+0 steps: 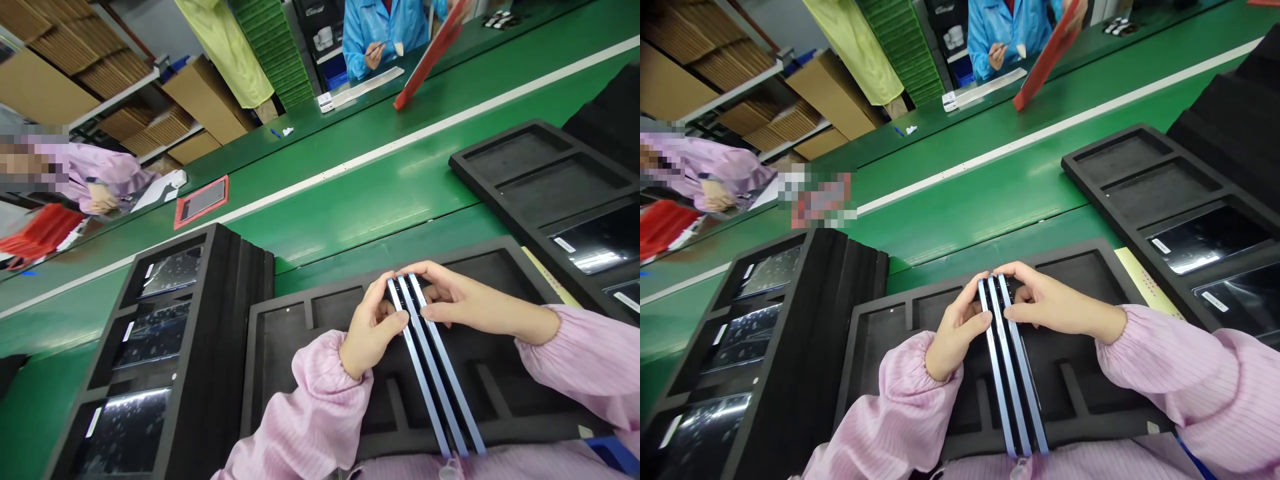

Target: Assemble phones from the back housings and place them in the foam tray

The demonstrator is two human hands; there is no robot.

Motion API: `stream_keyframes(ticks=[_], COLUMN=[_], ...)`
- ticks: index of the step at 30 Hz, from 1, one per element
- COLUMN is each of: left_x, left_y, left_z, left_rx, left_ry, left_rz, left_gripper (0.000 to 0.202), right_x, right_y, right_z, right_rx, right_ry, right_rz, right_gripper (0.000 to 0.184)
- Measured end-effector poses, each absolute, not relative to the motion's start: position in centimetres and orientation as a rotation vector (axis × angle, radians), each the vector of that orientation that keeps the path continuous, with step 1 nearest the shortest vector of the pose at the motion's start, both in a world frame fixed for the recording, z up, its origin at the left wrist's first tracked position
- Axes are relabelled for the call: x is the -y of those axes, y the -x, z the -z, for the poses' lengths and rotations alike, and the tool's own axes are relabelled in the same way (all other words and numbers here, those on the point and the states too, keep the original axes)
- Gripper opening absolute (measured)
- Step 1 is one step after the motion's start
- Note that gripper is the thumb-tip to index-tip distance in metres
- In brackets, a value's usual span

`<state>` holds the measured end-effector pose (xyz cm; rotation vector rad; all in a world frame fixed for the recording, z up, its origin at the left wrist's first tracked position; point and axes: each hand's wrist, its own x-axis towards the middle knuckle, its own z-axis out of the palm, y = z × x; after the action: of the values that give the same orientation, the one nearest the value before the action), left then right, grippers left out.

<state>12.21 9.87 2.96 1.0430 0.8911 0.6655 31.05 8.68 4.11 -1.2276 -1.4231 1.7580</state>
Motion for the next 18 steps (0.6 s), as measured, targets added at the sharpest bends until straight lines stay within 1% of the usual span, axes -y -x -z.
stream_keyframes(ticks=[5, 10, 13, 16, 18], left_x=[-10.0, -10.2, -10.2, -10.1, -10.1], left_y=[-12.2, -12.2, -12.2, -12.1, -12.1], left_z=[-3.0, -2.7, -2.7, -2.7, -2.7], left_rx=[-0.866, -0.848, -0.854, -0.849, -0.846], left_ry=[-1.005, -1.001, -1.010, -1.004, -0.996], left_rz=[-0.652, -0.663, -0.663, -0.661, -0.659], left_gripper=[0.066, 0.064, 0.064, 0.068, 0.070], right_x=[-8.8, -8.7, -8.6, -8.5, -8.4], right_y=[-30.3, -28.9, -28.8, -29.1, -29.2], right_z=[-4.2, -4.4, -4.4, -4.4, -4.3], right_rx=[1.369, 1.343, 1.339, 1.365, 1.387], right_ry=[1.322, 1.446, 1.440, 1.396, 1.396], right_rz=[-1.705, -1.471, -1.483, -1.562, -1.554], right_gripper=[0.051, 0.039, 0.041, 0.046, 0.049])
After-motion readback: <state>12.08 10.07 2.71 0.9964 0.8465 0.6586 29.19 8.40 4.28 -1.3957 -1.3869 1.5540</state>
